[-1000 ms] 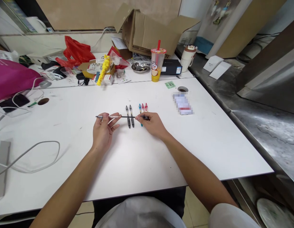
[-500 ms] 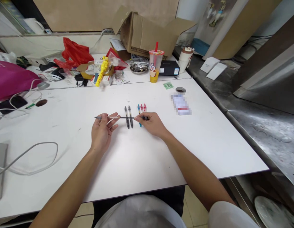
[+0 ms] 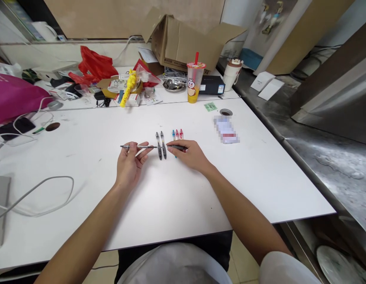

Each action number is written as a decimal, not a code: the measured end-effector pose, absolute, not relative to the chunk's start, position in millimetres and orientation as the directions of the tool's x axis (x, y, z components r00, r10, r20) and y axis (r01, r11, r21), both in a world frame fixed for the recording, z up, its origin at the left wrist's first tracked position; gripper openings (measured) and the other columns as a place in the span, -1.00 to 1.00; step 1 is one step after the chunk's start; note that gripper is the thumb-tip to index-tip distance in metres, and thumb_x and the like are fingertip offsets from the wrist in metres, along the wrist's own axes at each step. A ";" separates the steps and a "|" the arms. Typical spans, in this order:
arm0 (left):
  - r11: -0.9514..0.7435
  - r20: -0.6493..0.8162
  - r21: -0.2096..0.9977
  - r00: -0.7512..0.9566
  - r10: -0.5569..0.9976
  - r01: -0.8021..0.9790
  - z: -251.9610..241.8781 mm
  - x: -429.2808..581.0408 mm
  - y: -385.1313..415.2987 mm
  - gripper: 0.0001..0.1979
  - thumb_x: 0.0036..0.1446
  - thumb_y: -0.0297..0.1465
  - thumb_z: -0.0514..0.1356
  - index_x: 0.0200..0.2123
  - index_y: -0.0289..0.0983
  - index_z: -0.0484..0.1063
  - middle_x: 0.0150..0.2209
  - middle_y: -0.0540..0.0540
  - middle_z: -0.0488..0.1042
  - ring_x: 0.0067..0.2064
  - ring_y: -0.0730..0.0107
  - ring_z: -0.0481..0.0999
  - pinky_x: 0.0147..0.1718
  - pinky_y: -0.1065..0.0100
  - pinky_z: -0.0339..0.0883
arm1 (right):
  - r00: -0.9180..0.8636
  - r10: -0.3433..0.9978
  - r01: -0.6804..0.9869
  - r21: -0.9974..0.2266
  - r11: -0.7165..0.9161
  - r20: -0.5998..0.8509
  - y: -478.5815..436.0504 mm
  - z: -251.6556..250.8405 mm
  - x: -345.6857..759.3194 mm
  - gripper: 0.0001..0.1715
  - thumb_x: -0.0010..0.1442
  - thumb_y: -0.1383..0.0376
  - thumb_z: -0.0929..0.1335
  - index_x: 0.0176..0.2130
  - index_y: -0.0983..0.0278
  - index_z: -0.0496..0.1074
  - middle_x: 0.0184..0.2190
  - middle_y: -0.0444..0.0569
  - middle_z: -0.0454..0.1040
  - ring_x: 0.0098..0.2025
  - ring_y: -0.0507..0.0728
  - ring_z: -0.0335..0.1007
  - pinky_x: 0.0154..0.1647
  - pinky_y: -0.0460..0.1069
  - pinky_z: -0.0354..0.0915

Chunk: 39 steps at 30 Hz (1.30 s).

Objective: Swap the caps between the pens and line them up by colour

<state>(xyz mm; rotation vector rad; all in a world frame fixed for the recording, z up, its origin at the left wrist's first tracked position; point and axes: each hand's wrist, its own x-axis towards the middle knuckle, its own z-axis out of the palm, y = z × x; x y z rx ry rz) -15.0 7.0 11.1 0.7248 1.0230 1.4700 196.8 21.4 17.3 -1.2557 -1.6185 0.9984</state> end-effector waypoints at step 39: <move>0.038 -0.078 0.925 -0.089 0.993 -0.379 8.0 -6.0 0.0 -0.67 0.27 -0.10 0.29 -0.19 -0.22 0.32 -0.13 -0.24 0.67 -0.16 0.30 0.70 -0.31 0.41 0.53 | -0.292 0.955 0.315 -0.937 0.149 0.054 8.1 10.5 175.5 -0.55 0.35 -0.06 0.29 -0.35 0.23 0.39 -0.39 -0.09 0.48 -0.42 0.05 0.26 -0.35 -0.01 0.19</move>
